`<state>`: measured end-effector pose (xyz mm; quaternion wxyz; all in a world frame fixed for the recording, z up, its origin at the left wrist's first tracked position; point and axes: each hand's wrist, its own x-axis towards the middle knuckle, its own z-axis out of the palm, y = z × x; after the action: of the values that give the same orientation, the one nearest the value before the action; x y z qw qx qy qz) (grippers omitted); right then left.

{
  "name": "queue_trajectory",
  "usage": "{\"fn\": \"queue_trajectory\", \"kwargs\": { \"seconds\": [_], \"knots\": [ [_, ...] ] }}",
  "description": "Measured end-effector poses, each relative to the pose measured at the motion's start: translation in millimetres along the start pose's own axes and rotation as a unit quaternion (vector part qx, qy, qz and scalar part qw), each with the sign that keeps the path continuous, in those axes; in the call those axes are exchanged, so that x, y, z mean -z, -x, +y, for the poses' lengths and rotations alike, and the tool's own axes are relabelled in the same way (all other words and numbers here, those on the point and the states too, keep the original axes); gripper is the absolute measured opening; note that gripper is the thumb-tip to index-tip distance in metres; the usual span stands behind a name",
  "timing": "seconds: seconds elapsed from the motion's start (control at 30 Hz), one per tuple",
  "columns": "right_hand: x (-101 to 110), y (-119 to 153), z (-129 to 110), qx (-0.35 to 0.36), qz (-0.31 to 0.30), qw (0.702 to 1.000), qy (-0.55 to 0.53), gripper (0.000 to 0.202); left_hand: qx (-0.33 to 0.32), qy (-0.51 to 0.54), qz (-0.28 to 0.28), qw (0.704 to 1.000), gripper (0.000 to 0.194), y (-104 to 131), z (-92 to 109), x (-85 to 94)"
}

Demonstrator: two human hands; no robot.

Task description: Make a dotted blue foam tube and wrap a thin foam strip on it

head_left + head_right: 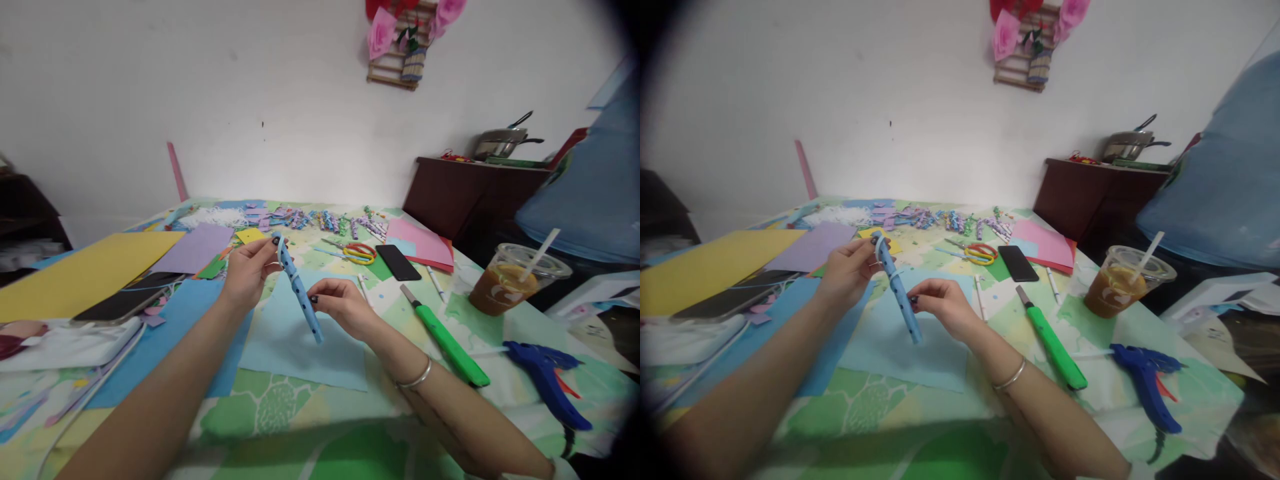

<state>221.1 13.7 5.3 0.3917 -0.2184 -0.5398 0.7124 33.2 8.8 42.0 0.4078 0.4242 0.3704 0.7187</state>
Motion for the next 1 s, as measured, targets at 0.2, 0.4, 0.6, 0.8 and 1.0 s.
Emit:
{"fn": "queue_trajectory", "kwargs": {
  "seconds": [0.2, 0.4, 0.6, 0.8, 1.0],
  "knots": [
    [0.7, -1.8, 3.2, 0.018, 0.007, 0.997, 0.073, 0.013, -0.013, -0.026, 0.016, 0.999, 0.033, 0.6, 1.6, -1.0],
    [-0.1, -1.5, 4.1, 0.013, -0.006, 0.997, 0.071, 0.017, -0.02, -0.033, 0.009, 0.999, 0.031, 0.5, 1.0, -0.6],
    [0.0, -1.9, 4.6, 0.003, 0.004, 0.997, 0.073, 0.025, -0.037, -0.044, 0.015, 0.998, 0.027, -0.2, -0.9, 1.2],
    [3.2, -4.2, 7.3, 0.031, 0.06, 0.992, 0.109, 0.023, -0.053, -0.045, 0.042, 0.997, 0.029, -3.0, -3.0, 2.6],
    [2.3, -3.7, 5.5, 0.038, 0.056, 0.991, 0.116, 0.02, -0.067, -0.026, 0.089, 0.993, 0.03, -6.1, -2.9, 4.3]
  ]
}}
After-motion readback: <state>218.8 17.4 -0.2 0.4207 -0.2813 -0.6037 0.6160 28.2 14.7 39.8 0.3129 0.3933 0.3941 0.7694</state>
